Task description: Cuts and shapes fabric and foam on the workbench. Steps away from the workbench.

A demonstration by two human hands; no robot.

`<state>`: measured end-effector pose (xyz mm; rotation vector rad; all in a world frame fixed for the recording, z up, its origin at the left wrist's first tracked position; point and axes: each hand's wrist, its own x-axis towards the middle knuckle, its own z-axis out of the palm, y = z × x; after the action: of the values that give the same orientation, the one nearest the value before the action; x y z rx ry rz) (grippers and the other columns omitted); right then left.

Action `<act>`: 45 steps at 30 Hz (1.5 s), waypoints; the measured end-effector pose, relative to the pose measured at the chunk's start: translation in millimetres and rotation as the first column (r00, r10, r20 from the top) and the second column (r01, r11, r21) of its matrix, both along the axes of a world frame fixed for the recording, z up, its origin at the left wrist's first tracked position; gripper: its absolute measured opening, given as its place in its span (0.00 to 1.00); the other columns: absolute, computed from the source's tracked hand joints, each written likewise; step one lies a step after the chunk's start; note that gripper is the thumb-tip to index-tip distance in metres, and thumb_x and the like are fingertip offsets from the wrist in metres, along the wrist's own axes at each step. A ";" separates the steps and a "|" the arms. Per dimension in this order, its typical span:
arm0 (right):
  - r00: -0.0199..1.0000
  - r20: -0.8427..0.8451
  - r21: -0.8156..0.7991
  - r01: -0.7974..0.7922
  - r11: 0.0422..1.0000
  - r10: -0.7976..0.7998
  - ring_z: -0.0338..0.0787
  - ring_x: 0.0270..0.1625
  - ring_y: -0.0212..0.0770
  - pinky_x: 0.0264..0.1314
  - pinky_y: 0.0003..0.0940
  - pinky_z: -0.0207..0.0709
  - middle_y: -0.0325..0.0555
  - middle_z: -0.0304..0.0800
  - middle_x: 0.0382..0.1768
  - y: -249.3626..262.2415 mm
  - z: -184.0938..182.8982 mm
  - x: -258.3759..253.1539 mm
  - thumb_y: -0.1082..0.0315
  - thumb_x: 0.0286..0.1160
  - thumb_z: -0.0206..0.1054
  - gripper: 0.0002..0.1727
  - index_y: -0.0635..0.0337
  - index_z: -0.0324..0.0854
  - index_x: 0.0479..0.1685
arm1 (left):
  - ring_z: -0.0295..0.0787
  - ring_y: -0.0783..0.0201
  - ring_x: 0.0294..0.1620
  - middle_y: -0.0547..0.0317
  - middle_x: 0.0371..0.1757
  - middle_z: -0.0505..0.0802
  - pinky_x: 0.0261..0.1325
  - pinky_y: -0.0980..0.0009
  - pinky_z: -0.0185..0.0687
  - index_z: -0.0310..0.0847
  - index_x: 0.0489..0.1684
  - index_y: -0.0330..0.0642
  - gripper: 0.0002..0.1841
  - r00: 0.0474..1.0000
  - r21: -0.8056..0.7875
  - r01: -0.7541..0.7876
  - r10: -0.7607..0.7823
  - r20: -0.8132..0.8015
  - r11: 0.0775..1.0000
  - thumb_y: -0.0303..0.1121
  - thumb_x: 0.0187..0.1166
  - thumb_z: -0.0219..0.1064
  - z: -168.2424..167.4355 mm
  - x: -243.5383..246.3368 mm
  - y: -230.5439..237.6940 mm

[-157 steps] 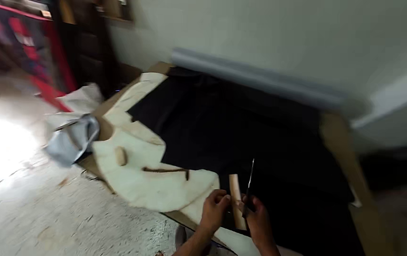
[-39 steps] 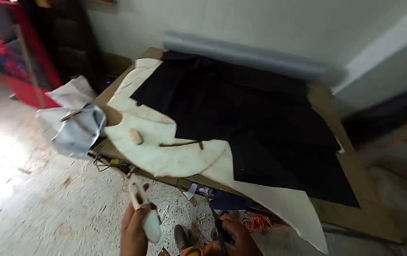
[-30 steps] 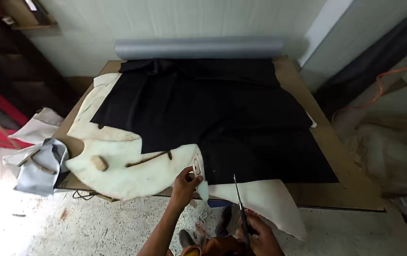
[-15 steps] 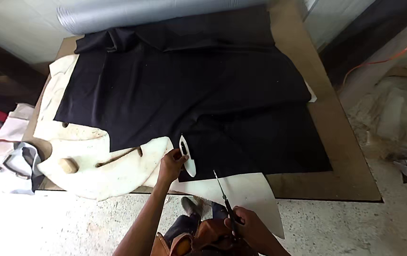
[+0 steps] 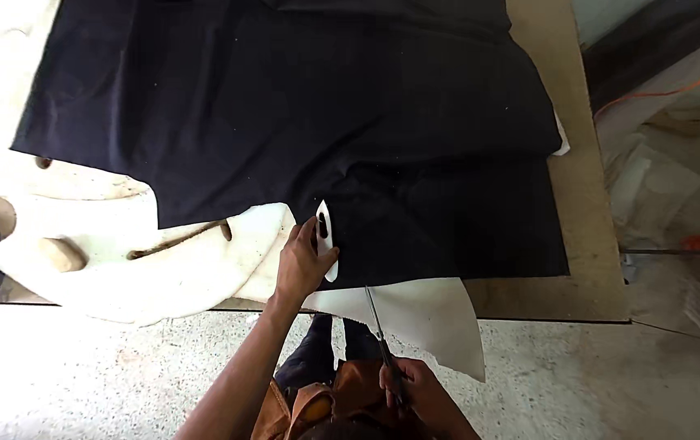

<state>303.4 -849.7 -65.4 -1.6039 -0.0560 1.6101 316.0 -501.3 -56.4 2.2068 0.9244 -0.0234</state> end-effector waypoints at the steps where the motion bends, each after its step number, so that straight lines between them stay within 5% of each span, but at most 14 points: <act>1: 0.999 0.025 -0.006 0.029 1.000 -0.028 0.89 0.24 0.44 0.26 0.42 0.84 0.47 0.92 0.27 2.5 -2.2 -6.1 0.28 0.66 0.70 0.35 0.55 0.88 0.43 | 0.89 0.61 0.46 0.57 0.59 0.87 0.49 0.51 0.90 0.73 0.83 0.52 0.44 1.000 -0.004 0.005 -0.005 -0.001 1.000 0.56 0.62 0.80 -0.1 1.0 2.7; 5: 0.985 0.073 -0.002 0.154 0.988 -0.154 0.86 0.20 0.42 0.21 0.37 0.80 0.48 0.91 0.26 19.5 2.9 -22.8 0.30 0.69 0.70 0.34 0.57 0.88 0.43 | 0.90 0.63 0.43 0.59 0.56 0.89 0.45 0.56 0.92 0.72 0.83 0.53 0.42 0.995 -0.079 -0.015 0.023 0.099 0.997 0.58 0.66 0.79 2.3 -12.8 10.3; 9: 0.966 0.107 -0.012 0.239 0.971 -0.236 0.82 0.18 0.42 0.18 0.36 0.77 0.49 0.89 0.25 45.0 11.1 -15.9 0.33 0.71 0.71 0.32 0.58 0.87 0.40 | 0.88 0.60 0.29 0.58 0.39 0.91 0.28 0.62 0.89 0.80 0.70 0.49 0.18 0.896 -0.505 -0.095 0.295 0.332 0.858 0.39 0.83 0.68 12.5 -52.9 -12.6; 11: 0.963 0.103 -0.011 0.252 0.968 -0.250 0.82 0.18 0.43 0.18 0.35 0.77 0.50 0.89 0.25 55.5 13.6 -10.6 0.35 0.73 0.70 0.31 0.59 0.87 0.40 | 0.88 0.55 0.29 0.50 0.34 0.90 0.33 0.57 0.89 0.85 0.59 0.42 0.14 0.859 -0.741 -0.063 0.415 0.300 0.668 0.37 0.88 0.58 12.8 -75.8 -40.8; 14: 0.960 0.077 -0.001 0.272 0.962 -0.271 0.82 0.18 0.43 0.17 0.35 0.76 0.51 0.87 0.24 64.4 14.3 -8.1 0.37 0.74 0.70 0.30 0.61 0.87 0.39 | 0.94 0.43 0.49 0.39 0.47 0.94 0.59 0.45 0.90 0.85 0.61 0.33 0.20 0.884 -0.915 -0.041 0.442 0.154 0.400 0.39 0.93 0.50 3.4 -95.1 -82.6; 18: 0.944 0.032 0.025 0.329 0.944 -0.330 0.81 0.18 0.41 0.17 0.33 0.76 0.52 0.86 0.24 69.5 16.6 -7.8 0.39 0.75 0.70 0.31 0.64 0.86 0.41 | 0.90 0.45 0.66 0.41 0.64 0.92 0.74 0.49 0.83 0.80 0.72 0.34 0.22 0.859 -0.971 -0.106 0.512 0.018 0.212 0.38 0.94 0.47 -8.4 -90.6 -110.9; 23: 0.928 0.022 0.033 0.372 0.928 -0.373 0.81 0.16 0.41 0.15 0.33 0.75 0.53 0.85 0.21 68.9 18.0 -13.6 0.39 0.72 0.73 0.32 0.66 0.85 0.38 | 0.91 0.45 0.63 0.39 0.61 0.92 0.71 0.51 0.84 0.72 0.80 0.39 0.25 0.851 -0.994 -0.107 0.518 -0.083 0.016 0.43 0.95 0.43 -9.6 -70.5 -119.7; 25: 0.923 0.020 0.027 0.383 0.923 -0.384 0.81 0.15 0.41 0.13 0.33 0.75 0.53 0.84 0.20 69.0 18.7 -17.4 0.38 0.70 0.74 0.32 0.65 0.85 0.35 | 0.92 0.43 0.57 0.35 0.55 0.93 0.66 0.50 0.86 0.72 0.74 0.34 0.27 0.853 -0.998 -0.046 0.518 -0.062 -0.043 0.47 0.96 0.38 -12.4 -58.1 -122.3; 28: 0.917 0.014 0.027 0.397 0.917 -0.398 0.81 0.13 0.40 0.11 0.32 0.73 0.52 0.84 0.18 68.4 24.2 -22.6 0.34 0.67 0.75 0.34 0.64 0.84 0.30 | 0.93 0.44 0.45 0.34 0.41 0.92 0.59 0.49 0.88 0.80 0.51 0.28 0.36 0.803 -0.990 -0.006 0.589 -0.089 -0.141 0.54 0.95 0.33 -19.8 -41.6 -132.1; 30: 0.913 0.000 0.042 0.408 0.912 -0.408 0.81 0.13 0.40 0.10 0.32 0.73 0.52 0.84 0.18 65.8 24.6 -25.5 0.36 0.67 0.75 0.34 0.64 0.84 0.29 | 0.93 0.46 0.45 0.36 0.43 0.93 0.57 0.51 0.88 0.82 0.50 0.29 0.37 0.751 -0.988 -0.021 0.650 -0.117 -0.154 0.53 0.95 0.31 -24.2 -37.9 -136.9; 34: 0.916 -0.012 0.074 0.400 0.913 -0.401 0.81 0.15 0.41 0.12 0.33 0.75 0.53 0.84 0.20 66.1 21.1 -20.6 0.39 0.71 0.74 0.32 0.65 0.84 0.31 | 0.86 0.39 0.72 0.31 0.74 0.84 0.77 0.47 0.79 0.75 0.70 0.26 0.32 0.741 -0.990 0.090 0.671 -0.008 -0.111 0.44 0.96 0.30 -28.8 -41.7 -136.9; 45: 0.929 0.138 -0.001 0.347 0.938 -0.343 0.82 0.17 0.40 0.15 0.32 0.77 0.50 0.83 0.20 100.8 29.9 27.5 0.42 0.72 0.74 0.28 0.64 0.84 0.29 | 0.83 0.38 0.75 0.34 0.73 0.86 0.81 0.46 0.77 0.80 0.62 0.26 0.32 0.728 -0.998 0.063 0.685 0.026 -0.029 0.42 0.96 0.31 -39.3 -45.7 -144.3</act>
<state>330.9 -748.9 -35.5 -1.6366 0.1679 1.2334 270.3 -645.6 -95.8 0.4469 0.6814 0.1614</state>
